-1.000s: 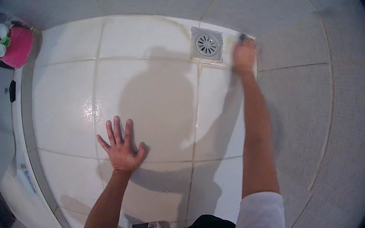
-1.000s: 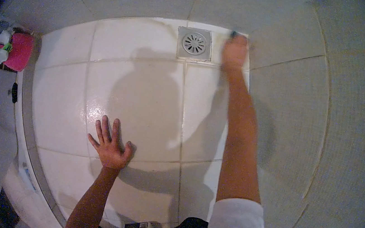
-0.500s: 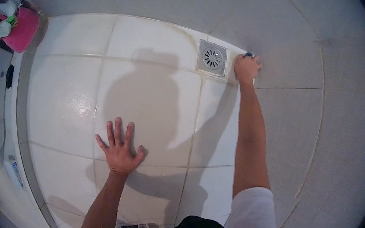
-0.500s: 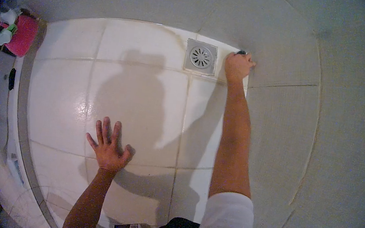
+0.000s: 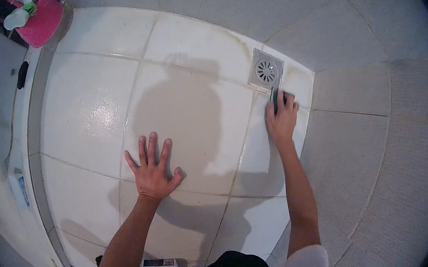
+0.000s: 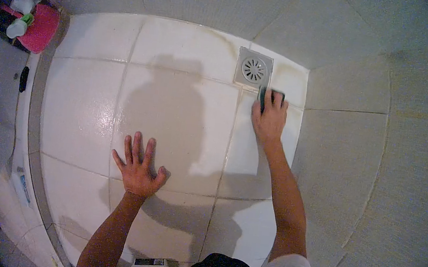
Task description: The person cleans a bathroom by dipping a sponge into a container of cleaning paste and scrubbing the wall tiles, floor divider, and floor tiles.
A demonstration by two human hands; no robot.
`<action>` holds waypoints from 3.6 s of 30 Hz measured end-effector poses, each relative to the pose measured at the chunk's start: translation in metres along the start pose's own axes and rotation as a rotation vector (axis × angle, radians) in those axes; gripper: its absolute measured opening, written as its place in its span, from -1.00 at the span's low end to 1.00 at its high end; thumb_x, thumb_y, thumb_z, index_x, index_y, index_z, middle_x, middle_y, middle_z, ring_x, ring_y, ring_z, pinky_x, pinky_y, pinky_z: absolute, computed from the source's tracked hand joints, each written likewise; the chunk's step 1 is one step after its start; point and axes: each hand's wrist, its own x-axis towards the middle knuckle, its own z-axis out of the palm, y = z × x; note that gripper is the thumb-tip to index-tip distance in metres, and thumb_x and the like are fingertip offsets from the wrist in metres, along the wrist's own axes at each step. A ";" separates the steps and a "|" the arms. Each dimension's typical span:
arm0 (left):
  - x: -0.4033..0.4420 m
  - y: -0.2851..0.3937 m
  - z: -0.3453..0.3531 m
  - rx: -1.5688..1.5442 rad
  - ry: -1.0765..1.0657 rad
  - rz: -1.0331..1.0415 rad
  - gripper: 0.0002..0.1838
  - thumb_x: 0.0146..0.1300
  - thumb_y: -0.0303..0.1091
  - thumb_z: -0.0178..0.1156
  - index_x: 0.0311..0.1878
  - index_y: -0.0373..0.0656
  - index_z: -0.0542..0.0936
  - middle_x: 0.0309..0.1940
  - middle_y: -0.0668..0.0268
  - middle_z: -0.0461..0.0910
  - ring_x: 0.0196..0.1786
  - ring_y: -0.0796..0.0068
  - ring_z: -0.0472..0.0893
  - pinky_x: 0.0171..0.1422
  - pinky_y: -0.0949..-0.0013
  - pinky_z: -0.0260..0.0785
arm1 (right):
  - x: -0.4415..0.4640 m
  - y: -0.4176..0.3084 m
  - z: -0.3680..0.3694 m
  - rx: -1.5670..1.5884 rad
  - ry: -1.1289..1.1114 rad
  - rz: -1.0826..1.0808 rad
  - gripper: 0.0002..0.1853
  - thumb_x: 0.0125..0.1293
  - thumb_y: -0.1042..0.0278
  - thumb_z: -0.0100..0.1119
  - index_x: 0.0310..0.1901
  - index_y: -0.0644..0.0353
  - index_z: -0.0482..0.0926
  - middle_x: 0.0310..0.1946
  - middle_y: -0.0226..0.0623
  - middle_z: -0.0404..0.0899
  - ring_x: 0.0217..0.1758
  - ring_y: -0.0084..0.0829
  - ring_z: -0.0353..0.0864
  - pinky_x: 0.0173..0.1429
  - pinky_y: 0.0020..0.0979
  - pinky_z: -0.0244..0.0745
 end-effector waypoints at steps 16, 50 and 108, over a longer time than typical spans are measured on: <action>-0.003 -0.003 0.003 -0.048 0.017 -0.009 -0.17 -0.01 0.11 0.10 0.42 0.19 0.21 0.50 0.21 -0.07 0.54 0.03 -0.14 0.39 -0.45 -0.52 | 0.082 0.039 0.046 -0.206 -0.170 0.341 -0.40 0.31 -0.09 -0.03 0.12 0.32 0.44 0.15 0.07 0.32 0.15 0.09 0.31 0.11 0.05 0.40; -0.001 0.000 0.002 -0.016 0.026 0.011 -0.13 -0.05 0.07 0.12 0.42 0.10 0.21 0.50 0.18 -0.07 0.54 0.00 -0.16 0.38 -0.47 -0.54 | 0.123 -0.107 0.076 0.048 0.201 0.229 -0.68 -0.01 0.29 0.24 -0.22 0.29 0.52 -0.24 0.03 0.53 -0.11 0.00 0.49 -0.04 -0.06 0.42; -0.003 -0.006 0.003 -0.027 0.040 0.018 -0.18 0.08 0.20 0.06 0.44 0.17 0.19 0.51 0.23 -0.07 0.54 0.05 -0.15 0.39 -0.43 -0.52 | 0.055 -0.118 0.029 0.228 0.099 -0.097 -0.62 0.11 0.29 0.14 -0.01 0.16 0.51 -0.12 -0.11 0.55 -0.10 -0.06 0.53 -0.04 -0.01 0.41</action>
